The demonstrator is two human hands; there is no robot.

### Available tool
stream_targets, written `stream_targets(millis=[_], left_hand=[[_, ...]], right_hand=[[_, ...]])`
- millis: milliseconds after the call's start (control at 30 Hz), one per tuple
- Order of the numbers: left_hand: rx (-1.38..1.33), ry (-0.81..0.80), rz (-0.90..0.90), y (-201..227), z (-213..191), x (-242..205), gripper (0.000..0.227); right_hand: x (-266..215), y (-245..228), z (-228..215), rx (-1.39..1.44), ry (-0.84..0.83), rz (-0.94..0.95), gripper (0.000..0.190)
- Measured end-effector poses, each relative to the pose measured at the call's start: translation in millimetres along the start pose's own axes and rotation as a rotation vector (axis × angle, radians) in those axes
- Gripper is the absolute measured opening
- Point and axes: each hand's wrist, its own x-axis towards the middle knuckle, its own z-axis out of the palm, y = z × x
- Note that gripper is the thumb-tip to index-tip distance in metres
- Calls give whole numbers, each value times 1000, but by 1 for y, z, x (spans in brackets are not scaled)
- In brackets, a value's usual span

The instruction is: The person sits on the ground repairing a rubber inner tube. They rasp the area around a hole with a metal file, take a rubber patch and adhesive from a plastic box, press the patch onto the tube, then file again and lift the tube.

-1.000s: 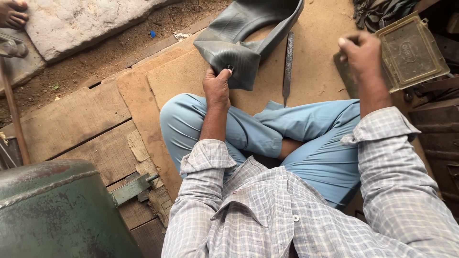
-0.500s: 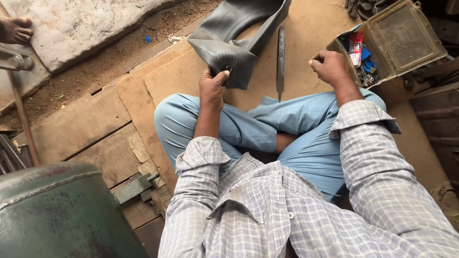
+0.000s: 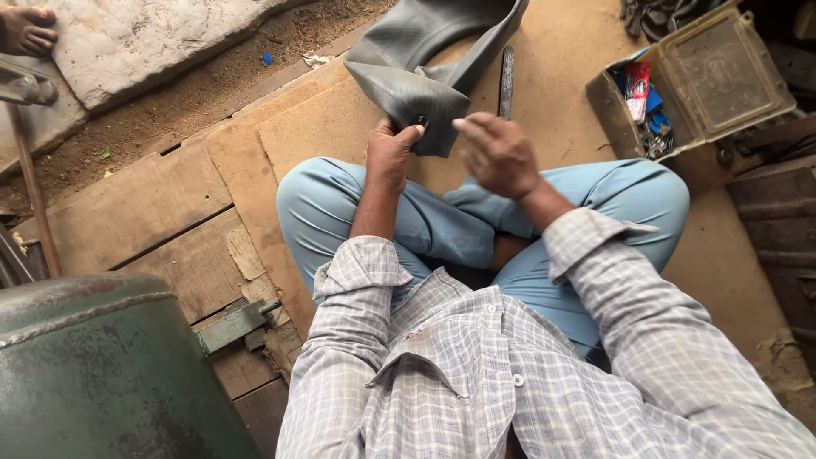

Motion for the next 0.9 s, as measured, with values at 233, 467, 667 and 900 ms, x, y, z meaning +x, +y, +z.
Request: stream_targets(millis=[233, 467, 667, 900], left_hand=[[3, -92, -18, -10, 3, -1, 31], [-63, -17, -68, -1, 1, -5, 17], [-90, 62, -38, -5, -7, 0, 24], [-153, 61, -63, 19, 5, -9, 27]], right_hand=[[1, -19, 26, 88, -65, -17, 68], [4, -26, 40, -35, -30, -29, 64], [10, -36, 45, -128, -33, -46, 61], [15, -42, 43, -287, -48, -92, 59]])
